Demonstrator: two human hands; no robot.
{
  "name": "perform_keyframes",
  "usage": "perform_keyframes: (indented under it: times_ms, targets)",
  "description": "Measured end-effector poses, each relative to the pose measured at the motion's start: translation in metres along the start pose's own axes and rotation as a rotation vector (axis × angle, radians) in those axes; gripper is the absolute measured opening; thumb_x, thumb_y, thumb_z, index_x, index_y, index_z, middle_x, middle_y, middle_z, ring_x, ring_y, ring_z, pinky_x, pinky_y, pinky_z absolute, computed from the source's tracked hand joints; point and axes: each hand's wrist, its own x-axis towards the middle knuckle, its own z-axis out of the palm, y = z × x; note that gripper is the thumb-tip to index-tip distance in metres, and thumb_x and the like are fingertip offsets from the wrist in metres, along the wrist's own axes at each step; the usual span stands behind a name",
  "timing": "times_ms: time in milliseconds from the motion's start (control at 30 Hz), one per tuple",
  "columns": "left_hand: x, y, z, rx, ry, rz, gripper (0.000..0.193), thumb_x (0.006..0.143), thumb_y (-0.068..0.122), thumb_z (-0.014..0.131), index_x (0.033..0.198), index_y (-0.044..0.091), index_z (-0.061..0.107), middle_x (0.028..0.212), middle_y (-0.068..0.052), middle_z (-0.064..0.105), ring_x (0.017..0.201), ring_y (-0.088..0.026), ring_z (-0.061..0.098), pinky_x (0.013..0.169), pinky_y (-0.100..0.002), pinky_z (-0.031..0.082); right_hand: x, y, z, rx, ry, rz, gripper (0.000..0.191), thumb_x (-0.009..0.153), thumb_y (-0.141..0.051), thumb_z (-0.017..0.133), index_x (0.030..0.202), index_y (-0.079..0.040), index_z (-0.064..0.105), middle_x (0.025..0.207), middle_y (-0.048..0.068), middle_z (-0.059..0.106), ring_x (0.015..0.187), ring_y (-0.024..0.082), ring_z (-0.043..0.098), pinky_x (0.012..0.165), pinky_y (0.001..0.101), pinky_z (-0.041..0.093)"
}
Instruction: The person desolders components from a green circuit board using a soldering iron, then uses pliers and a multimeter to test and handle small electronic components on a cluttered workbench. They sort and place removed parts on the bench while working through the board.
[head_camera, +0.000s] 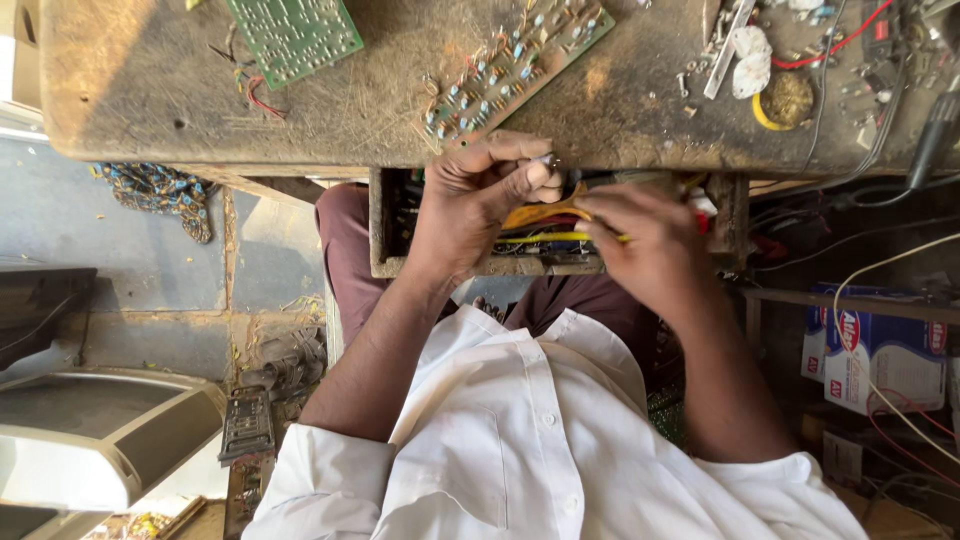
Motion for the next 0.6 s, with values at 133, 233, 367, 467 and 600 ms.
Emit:
perform_keyframes:
  times_ms: [133,233,367,467,600]
  targets:
    - [0.005,-0.002,0.008,-0.145,-0.069,-0.038,0.021,0.1,-0.004,0.069,0.121,-0.003,0.071,0.112,-0.012,0.074,0.101,-0.02,0.072,0.094,-0.034,0.063,0.007,0.008,0.019,-0.209,-0.104,-0.016,0.039,0.079,-0.001,0.075,0.117,-0.008,0.073,0.113,0.012,0.073,0.088,0.031,0.071,0.085,0.0547,0.051]
    - [0.012,-0.003,0.017,-0.227,-0.123,-0.053,0.02,0.102,-0.005,0.068,0.121,-0.004,0.072,0.114,-0.013,0.074,0.102,-0.02,0.072,0.095,-0.034,0.062,0.012,0.012,0.024,-0.218,-0.223,0.074,0.034,0.08,0.0,0.074,0.114,-0.008,0.072,0.108,0.014,0.07,0.093,0.035,0.069,0.079,0.0462,0.056]
    - [0.015,0.002,0.018,-0.219,-0.125,-0.019,0.019,0.102,-0.004,0.067,0.12,-0.004,0.071,0.121,-0.011,0.072,0.104,-0.019,0.071,0.096,-0.035,0.061,-0.001,0.001,0.006,-0.295,-0.14,0.032,0.022,0.082,-0.002,0.076,0.103,-0.006,0.068,0.108,0.012,0.067,0.1,0.034,0.069,0.085,0.0461,0.056]
    - [0.015,0.006,0.012,-0.18,-0.109,-0.009,0.018,0.102,-0.002,0.067,0.12,-0.003,0.071,0.119,-0.011,0.072,0.104,-0.018,0.071,0.094,-0.035,0.062,-0.021,-0.008,-0.033,-0.217,-0.021,0.059,0.028,0.082,0.003,0.075,0.107,-0.003,0.064,0.116,0.013,0.066,0.107,0.033,0.069,0.095,0.0432,0.057]
    - [0.012,0.001,0.005,-0.194,-0.09,-0.054,0.019,0.102,0.002,0.067,0.12,-0.002,0.071,0.111,-0.011,0.073,0.096,-0.017,0.071,0.086,-0.033,0.062,-0.043,-0.012,-0.071,0.2,0.453,0.05,0.022,0.106,0.001,0.066,0.121,-0.005,0.05,0.128,0.015,0.062,0.117,0.023,0.066,0.1,0.0364,0.059]
